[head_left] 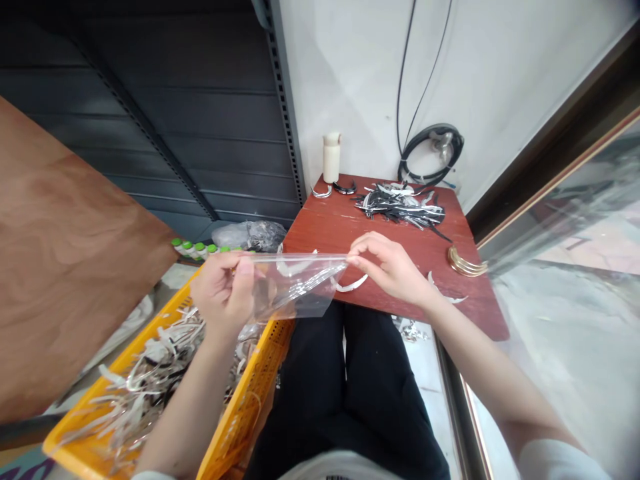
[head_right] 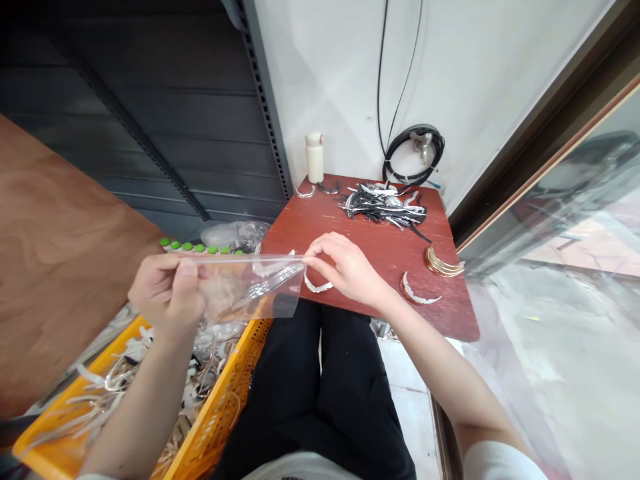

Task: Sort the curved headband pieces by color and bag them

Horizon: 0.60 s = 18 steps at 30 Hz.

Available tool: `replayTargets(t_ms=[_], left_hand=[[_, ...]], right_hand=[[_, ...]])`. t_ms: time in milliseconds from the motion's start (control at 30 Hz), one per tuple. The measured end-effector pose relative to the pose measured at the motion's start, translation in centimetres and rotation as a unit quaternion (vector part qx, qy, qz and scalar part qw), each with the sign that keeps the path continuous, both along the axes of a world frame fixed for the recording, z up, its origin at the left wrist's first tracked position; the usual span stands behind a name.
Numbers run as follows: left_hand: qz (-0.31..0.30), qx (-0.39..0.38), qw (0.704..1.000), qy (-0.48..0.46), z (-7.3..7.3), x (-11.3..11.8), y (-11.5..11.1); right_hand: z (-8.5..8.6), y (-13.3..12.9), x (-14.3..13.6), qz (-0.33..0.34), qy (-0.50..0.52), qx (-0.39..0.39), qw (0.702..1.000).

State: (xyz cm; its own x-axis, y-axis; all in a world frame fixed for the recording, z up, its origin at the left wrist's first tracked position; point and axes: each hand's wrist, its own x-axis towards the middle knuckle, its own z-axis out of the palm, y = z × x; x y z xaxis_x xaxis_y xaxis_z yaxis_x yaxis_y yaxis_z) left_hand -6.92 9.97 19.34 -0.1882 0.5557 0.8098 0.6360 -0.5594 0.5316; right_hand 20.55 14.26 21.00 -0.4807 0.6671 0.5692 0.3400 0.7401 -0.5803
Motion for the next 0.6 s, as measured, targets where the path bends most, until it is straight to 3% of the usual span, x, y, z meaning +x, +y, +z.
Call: replayTargets(t_ms=[167, 300, 400, 500, 600], left_hand=[[-0.004, -0.034, 0.999, -0.006, -1.0, -0.1, -0.3], [-0.088, -0.081, 0.993, -0.01, -1.1, -1.4, -1.6], [-0.121, -0.136, 0.982, 0.052, -0.7, -3.4, -4.0], [-0.088, -0.189, 0.974, 0.094, -0.6, -5.8, -7.7], [0.021, -0.26, 0.962, 0.077, -1.3, -8.9, -12.3]], right_hand=[[-1.5, -0.8, 0.2, -0.019, 0.048, -0.042, 0.998], [-2.1, -2.3, -0.2, -0.025, 0.09, -0.071, 0.993], [-2.4, -4.1, -0.9, 0.01, 0.085, -0.106, 0.991], [-3.3, -5.9, -2.2, 0.068, 0.052, -0.126, 0.988], [-5.0, -6.8, -3.8, 0.114, 0.011, -0.126, 0.985]])
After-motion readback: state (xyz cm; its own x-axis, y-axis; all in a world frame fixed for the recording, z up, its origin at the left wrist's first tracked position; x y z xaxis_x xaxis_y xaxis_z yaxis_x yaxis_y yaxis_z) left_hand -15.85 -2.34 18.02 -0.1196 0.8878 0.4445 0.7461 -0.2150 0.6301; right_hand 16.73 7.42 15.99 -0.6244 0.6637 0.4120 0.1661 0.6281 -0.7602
